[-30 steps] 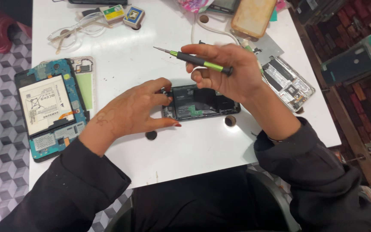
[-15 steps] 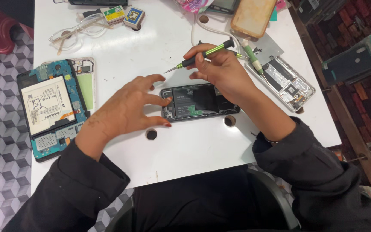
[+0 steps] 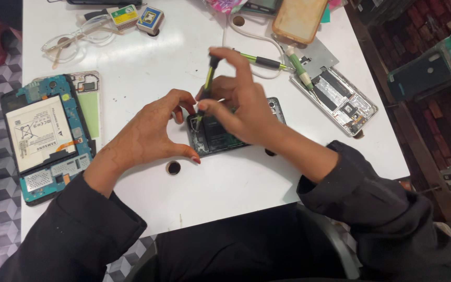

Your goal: The person uses a screwdriver to remove screws from the back of a disassembled smartphone. They carefully pry and lift the battery and internal components while working on a white table with other phone parts nearby.

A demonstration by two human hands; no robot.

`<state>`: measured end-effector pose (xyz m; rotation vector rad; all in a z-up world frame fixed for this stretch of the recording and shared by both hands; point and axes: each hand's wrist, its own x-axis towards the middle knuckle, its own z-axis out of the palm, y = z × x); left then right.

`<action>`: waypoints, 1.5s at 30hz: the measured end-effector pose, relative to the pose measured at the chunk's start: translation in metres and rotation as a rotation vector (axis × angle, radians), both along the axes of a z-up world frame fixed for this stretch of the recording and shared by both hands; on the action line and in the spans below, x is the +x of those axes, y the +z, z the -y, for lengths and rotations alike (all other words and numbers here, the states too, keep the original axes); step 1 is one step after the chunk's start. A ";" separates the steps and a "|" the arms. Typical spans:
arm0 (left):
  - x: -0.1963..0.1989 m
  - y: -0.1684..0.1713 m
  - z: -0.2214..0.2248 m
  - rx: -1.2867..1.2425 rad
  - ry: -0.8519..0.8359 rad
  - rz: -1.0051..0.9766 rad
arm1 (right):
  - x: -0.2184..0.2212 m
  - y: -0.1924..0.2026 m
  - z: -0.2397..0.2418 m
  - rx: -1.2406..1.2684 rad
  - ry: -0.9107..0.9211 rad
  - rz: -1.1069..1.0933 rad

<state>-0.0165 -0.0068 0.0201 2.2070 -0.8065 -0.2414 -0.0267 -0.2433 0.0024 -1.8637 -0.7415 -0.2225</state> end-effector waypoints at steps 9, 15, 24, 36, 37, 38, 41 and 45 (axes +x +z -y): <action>0.000 0.000 0.001 -0.010 -0.001 0.003 | -0.003 -0.004 -0.009 0.016 0.069 0.149; 0.000 -0.002 0.001 -0.006 0.006 -0.001 | -0.002 0.000 -0.005 0.073 0.100 -0.019; 0.001 -0.001 0.001 0.002 -0.007 0.000 | -0.003 0.000 -0.005 0.079 0.141 -0.063; 0.000 -0.001 0.003 0.032 0.034 -0.049 | -0.005 0.011 -0.011 0.019 0.322 0.175; 0.000 0.000 0.003 0.051 0.042 -0.061 | -0.005 0.012 -0.013 0.026 0.345 0.232; 0.000 0.000 0.004 0.069 0.050 -0.074 | -0.007 0.012 -0.014 0.031 0.368 0.288; 0.000 -0.001 0.003 0.068 0.005 -0.006 | -0.010 0.010 -0.019 0.014 0.386 0.287; 0.002 -0.004 0.001 -0.089 -0.129 0.157 | -0.008 0.007 -0.018 0.001 0.330 0.268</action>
